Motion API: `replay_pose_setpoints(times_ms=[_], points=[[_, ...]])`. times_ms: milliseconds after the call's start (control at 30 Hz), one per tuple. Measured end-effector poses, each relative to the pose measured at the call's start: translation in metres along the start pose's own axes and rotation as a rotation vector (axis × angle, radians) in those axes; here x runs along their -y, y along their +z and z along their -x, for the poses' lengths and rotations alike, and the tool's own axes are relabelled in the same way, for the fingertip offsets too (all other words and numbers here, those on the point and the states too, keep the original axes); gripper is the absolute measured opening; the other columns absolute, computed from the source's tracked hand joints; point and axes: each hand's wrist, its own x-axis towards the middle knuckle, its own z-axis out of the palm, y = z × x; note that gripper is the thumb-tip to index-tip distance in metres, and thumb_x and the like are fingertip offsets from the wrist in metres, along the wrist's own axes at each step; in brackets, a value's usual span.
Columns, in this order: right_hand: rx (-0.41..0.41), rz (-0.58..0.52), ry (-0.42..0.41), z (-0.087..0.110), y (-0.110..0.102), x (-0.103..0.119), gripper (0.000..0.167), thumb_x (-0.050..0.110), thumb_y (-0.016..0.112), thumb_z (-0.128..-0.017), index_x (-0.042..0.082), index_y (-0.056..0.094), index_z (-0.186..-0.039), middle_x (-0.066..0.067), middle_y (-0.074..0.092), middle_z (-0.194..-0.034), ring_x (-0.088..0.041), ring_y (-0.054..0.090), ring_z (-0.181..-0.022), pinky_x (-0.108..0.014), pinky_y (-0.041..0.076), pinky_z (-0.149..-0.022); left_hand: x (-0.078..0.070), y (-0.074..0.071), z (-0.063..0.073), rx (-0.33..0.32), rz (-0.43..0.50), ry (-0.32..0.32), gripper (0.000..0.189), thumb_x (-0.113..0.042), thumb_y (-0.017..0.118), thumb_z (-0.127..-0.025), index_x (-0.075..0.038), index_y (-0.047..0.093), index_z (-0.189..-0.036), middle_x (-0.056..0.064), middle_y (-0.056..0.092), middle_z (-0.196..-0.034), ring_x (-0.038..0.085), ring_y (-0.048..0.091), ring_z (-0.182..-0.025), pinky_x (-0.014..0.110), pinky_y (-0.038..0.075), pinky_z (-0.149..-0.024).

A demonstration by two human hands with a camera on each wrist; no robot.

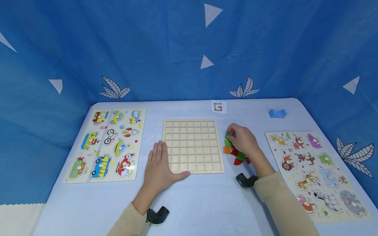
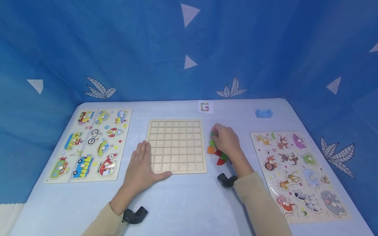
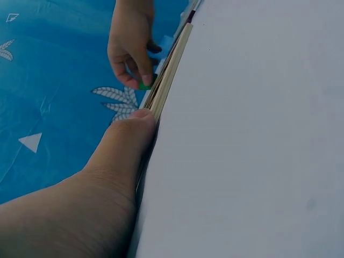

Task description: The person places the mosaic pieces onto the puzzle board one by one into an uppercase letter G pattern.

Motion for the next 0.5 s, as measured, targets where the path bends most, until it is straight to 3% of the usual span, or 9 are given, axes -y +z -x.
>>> replay_pose_setpoints(times_ms=[200, 367, 500], points=[[0.026, -0.089, -0.049, -0.012, -0.004, 0.016, 0.017, 0.019, 0.065, -0.096, 0.014, 0.06, -0.112, -0.008, 0.065, -0.099, -0.025, 0.055, -0.079, -0.03, 0.045, -0.064, 0.0, 0.0, 0.0, -0.005, 0.007, -0.003, 0.143, -0.092, 0.06, -0.06, 0.001, 0.012, -0.158, 0.018, 0.007, -0.167, 0.034, 0.003, -0.156, 0.053, 0.011, -0.125], [0.092, -0.178, -0.108, -0.025, 0.006, 0.036, 0.016, 0.02, 0.063, -0.098, 0.015, 0.06, -0.112, -0.007, 0.065, -0.102, -0.024, 0.054, -0.078, -0.031, 0.045, -0.062, 0.0, -0.002, 0.0, 0.004, 0.003, -0.001, 0.146, -0.089, 0.066, -0.058, 0.002, 0.011, -0.158, 0.018, 0.006, -0.167, 0.034, 0.003, -0.156, 0.053, 0.012, -0.125], [0.113, -0.209, -0.148, -0.034, 0.019, 0.051, 0.013, 0.02, 0.063, -0.098, 0.015, 0.061, -0.11, -0.005, 0.065, -0.1, -0.023, 0.057, -0.084, -0.034, 0.047, -0.072, -0.001, -0.002, 0.0, 0.008, -0.007, 0.002, 0.146, -0.088, 0.068, -0.057, 0.002, 0.012, -0.158, 0.019, 0.008, -0.167, 0.034, 0.004, -0.156, 0.053, 0.013, -0.125]])
